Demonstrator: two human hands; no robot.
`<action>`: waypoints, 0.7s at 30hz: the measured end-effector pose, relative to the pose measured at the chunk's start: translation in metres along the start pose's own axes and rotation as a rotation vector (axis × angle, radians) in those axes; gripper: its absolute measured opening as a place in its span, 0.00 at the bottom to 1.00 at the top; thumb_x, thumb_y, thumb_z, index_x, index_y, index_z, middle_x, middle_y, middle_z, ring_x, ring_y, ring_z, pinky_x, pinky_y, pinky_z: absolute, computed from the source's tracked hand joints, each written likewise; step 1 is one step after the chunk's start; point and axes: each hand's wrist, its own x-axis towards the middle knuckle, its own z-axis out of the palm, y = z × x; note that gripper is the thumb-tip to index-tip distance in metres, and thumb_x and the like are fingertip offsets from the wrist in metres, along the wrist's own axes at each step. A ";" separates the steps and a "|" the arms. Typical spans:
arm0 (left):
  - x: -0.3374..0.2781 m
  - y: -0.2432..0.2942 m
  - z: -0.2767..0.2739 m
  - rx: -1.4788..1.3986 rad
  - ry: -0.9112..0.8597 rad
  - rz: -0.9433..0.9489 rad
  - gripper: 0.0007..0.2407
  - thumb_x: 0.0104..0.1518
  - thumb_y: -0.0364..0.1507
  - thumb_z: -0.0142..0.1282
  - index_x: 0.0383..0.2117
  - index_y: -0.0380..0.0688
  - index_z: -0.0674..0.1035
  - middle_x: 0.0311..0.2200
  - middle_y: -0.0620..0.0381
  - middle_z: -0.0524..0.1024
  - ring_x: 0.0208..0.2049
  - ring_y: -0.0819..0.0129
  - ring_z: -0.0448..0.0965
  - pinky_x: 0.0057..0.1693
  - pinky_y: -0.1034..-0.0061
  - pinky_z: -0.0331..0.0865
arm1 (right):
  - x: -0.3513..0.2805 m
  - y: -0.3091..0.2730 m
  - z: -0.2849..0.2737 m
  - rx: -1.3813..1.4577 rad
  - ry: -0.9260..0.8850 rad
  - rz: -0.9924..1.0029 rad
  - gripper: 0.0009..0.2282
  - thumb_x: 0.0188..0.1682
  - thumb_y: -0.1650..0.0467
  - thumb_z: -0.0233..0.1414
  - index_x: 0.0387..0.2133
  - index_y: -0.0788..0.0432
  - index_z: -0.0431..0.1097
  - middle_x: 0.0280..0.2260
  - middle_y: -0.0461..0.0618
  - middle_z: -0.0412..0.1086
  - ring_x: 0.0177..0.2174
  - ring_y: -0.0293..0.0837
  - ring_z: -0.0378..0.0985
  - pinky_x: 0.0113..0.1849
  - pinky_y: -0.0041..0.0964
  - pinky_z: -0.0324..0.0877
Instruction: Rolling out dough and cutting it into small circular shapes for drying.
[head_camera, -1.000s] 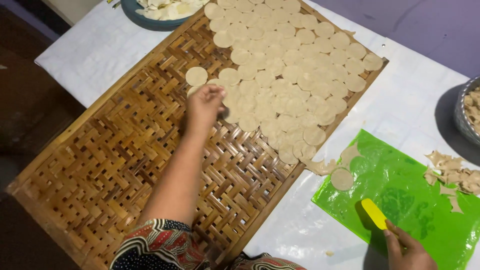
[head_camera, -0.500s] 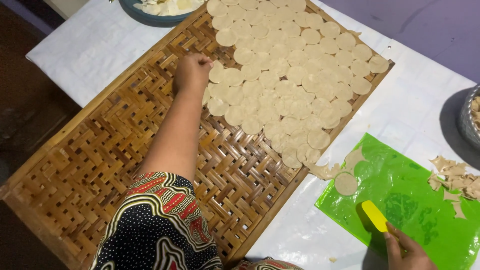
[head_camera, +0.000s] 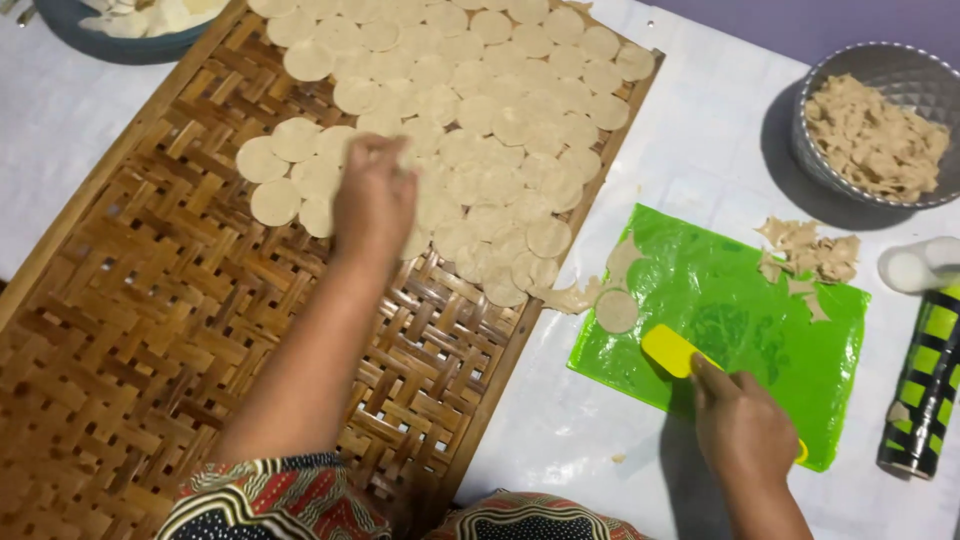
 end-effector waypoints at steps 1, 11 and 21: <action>-0.022 0.008 0.024 -0.001 -0.009 0.006 0.17 0.59 0.19 0.53 0.55 0.41 0.75 0.55 0.53 0.68 0.31 0.75 0.74 0.41 0.87 0.79 | 0.001 -0.005 -0.003 -0.001 -0.004 0.010 0.11 0.52 0.59 0.55 0.46 0.32 0.79 0.28 0.41 0.73 0.23 0.46 0.77 0.25 0.41 0.71; -0.157 0.039 0.215 0.120 -0.351 0.574 0.27 0.46 0.41 0.71 0.46 0.39 0.71 0.44 0.48 0.69 0.45 0.54 0.72 0.53 0.61 0.67 | 0.017 -0.026 -0.013 -0.051 0.156 -0.138 0.10 0.48 0.62 0.58 0.42 0.37 0.81 0.24 0.42 0.70 0.19 0.43 0.71 0.24 0.37 0.67; -0.133 0.050 0.198 -0.360 -0.183 0.132 0.04 0.53 0.27 0.65 0.28 0.42 0.81 0.32 0.55 0.78 0.29 0.64 0.79 0.39 0.71 0.74 | 0.035 -0.010 -0.048 0.283 -0.163 0.157 0.12 0.55 0.59 0.52 0.49 0.36 0.78 0.40 0.42 0.78 0.29 0.51 0.82 0.29 0.45 0.75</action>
